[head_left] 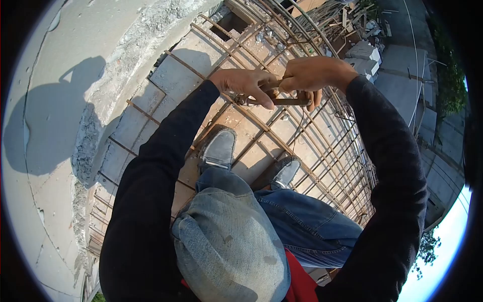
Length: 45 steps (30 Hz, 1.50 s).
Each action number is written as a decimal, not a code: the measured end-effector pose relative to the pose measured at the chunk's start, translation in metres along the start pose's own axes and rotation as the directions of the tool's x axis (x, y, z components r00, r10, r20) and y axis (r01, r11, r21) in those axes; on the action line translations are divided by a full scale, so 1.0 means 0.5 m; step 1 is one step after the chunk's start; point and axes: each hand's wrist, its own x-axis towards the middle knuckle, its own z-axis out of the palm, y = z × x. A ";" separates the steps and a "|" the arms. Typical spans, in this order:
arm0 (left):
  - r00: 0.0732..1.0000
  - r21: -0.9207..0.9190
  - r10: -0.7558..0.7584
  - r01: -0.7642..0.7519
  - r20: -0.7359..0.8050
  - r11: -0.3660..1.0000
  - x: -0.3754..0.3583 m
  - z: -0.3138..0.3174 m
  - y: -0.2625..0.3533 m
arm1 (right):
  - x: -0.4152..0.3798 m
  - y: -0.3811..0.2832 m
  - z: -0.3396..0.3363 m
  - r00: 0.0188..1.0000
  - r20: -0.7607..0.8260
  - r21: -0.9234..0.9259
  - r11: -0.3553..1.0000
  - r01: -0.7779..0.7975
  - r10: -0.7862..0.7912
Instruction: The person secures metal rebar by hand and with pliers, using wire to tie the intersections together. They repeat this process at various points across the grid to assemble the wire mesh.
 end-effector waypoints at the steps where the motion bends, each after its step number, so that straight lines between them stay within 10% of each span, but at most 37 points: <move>1: 0.996 0.099 -0.081 0.084 -0.029 0.992 -0.010 0.010 0.009 | 0.001 0.023 0.000 0.987 0.134 0.361 0.924 -0.126 0.082; 3: 0.993 0.065 -0.062 0.069 -0.102 0.995 0.008 0.030 -0.001 | 0.003 0.052 0.020 0.992 0.123 0.492 0.865 -0.095 0.039; 5: 0.995 0.058 -0.095 0.096 -0.010 0.994 0.029 0.031 -0.004 | -0.004 0.051 0.037 0.996 -0.084 0.282 0.959 0.006 0.019; 6: 0.986 0.112 -0.154 0.159 -0.059 0.981 0.037 0.030 -0.005 | 0.007 0.059 0.053 0.982 -0.176 -0.130 0.990 0.051 -0.073; 19: 0.930 0.241 -0.362 0.338 0.062 0.910 0.089 0.058 0.012 | -0.012 0.012 0.194 0.926 -0.366 -0.358 0.932 -0.055 -0.086; 25: 0.976 0.823 -0.141 0.217 -0.167 0.525 0.093 0.218 -0.099 | 0.048 0.055 0.525 0.804 -0.561 0.169 0.978 -0.121 0.197; 31: 0.962 0.804 -0.263 0.218 -0.080 0.553 0.076 0.211 -0.083 | 0.025 0.041 0.490 0.833 -0.483 0.355 0.930 -0.096 0.271; 33: 0.891 0.883 0.389 0.027 -0.234 0.469 0.035 0.236 -0.120 | -0.006 0.047 0.443 0.878 -0.395 0.383 0.917 -0.112 0.272; 37: 0.770 0.864 0.536 0.041 -0.348 0.501 -0.061 0.244 -0.060 | -0.046 0.042 0.374 0.982 -0.071 0.631 0.771 -0.091 0.175; 41: 0.532 0.336 0.161 0.250 -0.831 0.908 -0.137 0.257 -0.085 | -0.148 0.050 0.406 0.998 0.007 0.755 0.654 -0.051 0.069; 42: 0.634 -0.190 -0.298 0.234 -0.714 0.953 -0.156 0.245 -0.089 | -0.198 0.054 0.400 0.992 -0.020 0.602 0.794 -0.087 0.125; 43: 0.709 -0.652 -0.612 0.284 -0.350 0.703 -0.160 0.244 -0.090 | -0.239 0.055 0.402 0.981 -0.037 0.541 0.829 -0.141 0.191; 45: 0.886 -0.591 -0.381 0.164 -0.263 0.790 -0.131 0.286 -0.063 | -0.278 0.075 0.466 0.946 -0.211 0.542 0.835 -0.095 0.245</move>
